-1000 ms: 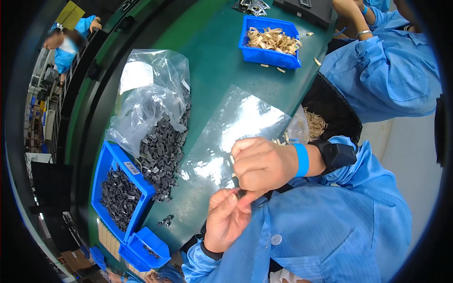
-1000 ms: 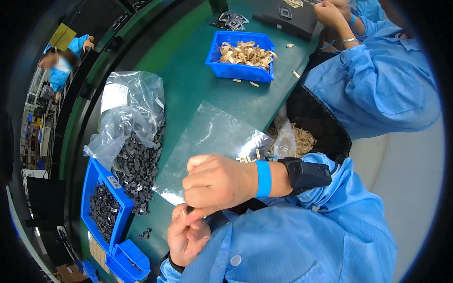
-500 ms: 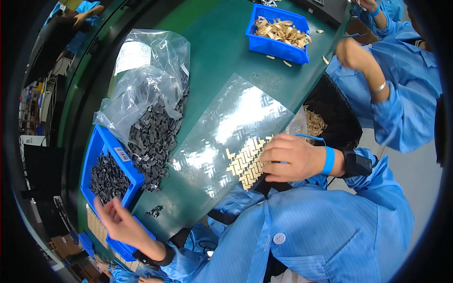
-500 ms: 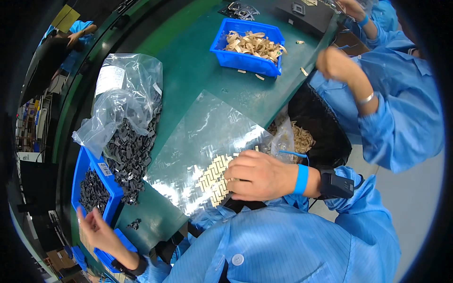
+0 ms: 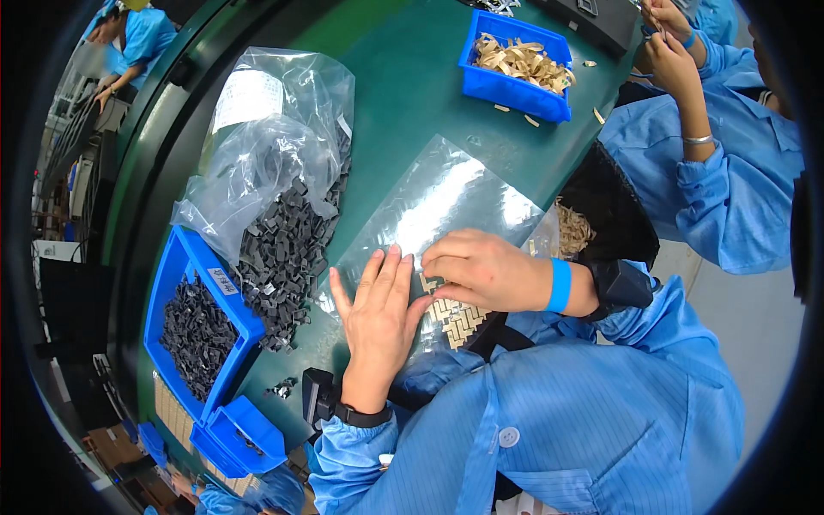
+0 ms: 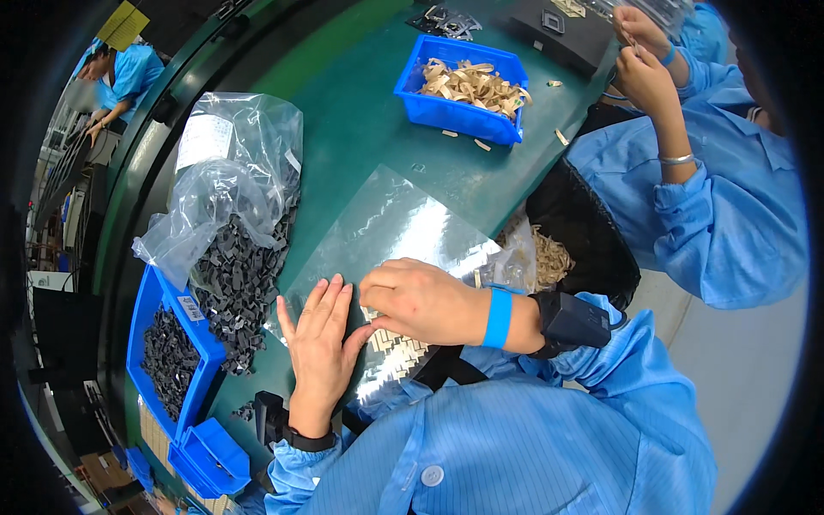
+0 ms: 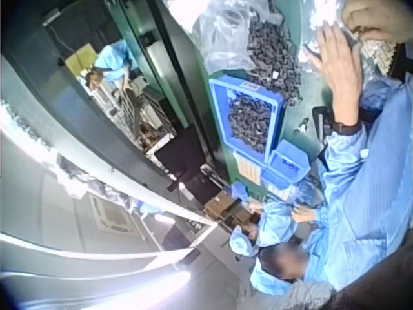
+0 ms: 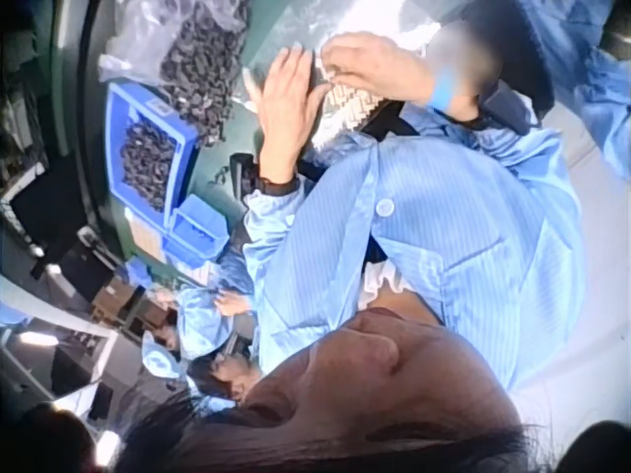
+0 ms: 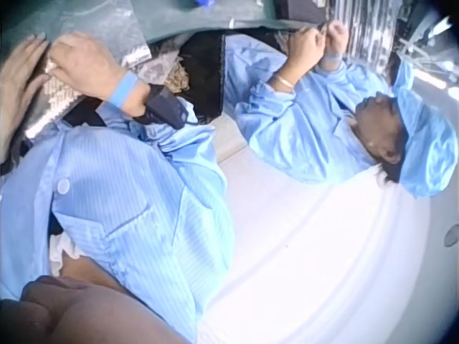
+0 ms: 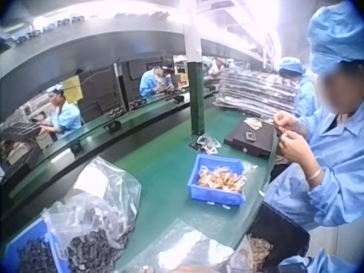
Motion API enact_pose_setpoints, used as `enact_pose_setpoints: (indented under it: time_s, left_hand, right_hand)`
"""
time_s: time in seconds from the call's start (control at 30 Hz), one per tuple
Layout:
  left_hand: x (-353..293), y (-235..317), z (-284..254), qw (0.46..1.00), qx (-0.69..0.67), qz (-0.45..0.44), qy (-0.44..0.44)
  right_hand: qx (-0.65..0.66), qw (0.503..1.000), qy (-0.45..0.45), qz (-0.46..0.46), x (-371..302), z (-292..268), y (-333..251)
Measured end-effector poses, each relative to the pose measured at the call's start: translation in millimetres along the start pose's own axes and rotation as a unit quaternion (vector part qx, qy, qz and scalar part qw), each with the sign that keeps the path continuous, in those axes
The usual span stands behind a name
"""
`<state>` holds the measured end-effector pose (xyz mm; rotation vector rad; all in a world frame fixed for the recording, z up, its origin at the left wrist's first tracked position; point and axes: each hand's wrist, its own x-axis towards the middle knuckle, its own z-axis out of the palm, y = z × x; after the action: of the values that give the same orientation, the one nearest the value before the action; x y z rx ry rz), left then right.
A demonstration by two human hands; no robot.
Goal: Assembling small plastic and metal components at a factory workbench.
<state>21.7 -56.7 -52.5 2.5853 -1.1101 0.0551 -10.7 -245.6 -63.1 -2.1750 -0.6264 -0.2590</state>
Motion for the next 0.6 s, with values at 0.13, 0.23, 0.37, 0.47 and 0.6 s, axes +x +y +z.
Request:
enact_pose_setpoints:
  time_s: [0.13,0.23,0.37,0.47,0.6]
  left_hand:
    - [2.4,-4.3,7.3,0.998,0.026,0.018,0.049]
    - [3.4,-4.7,7.5,0.997,0.037,0.027,0.062]
    - [5.1,-4.6,8.6,0.996,0.041,0.03,0.073]
    - [4.6,-4.4,10.5,0.995,0.052,0.032,0.084]
    - [3.0,-3.4,11.8,0.994,0.055,0.033,0.092]
  right_hand:
    - [-0.024,0.999,-0.021,-0.017,7.4,-2.1,0.5]
    - [-0.029,0.999,-0.02,-0.028,11.1,-2.8,4.6]
    - [-0.053,0.998,-0.024,-0.035,12.5,-1.7,4.5]
    - [-0.052,0.998,-0.032,-0.03,14.2,-3.1,6.1]
    - [-0.079,0.995,-0.058,-0.005,20.8,-2.5,6.8]
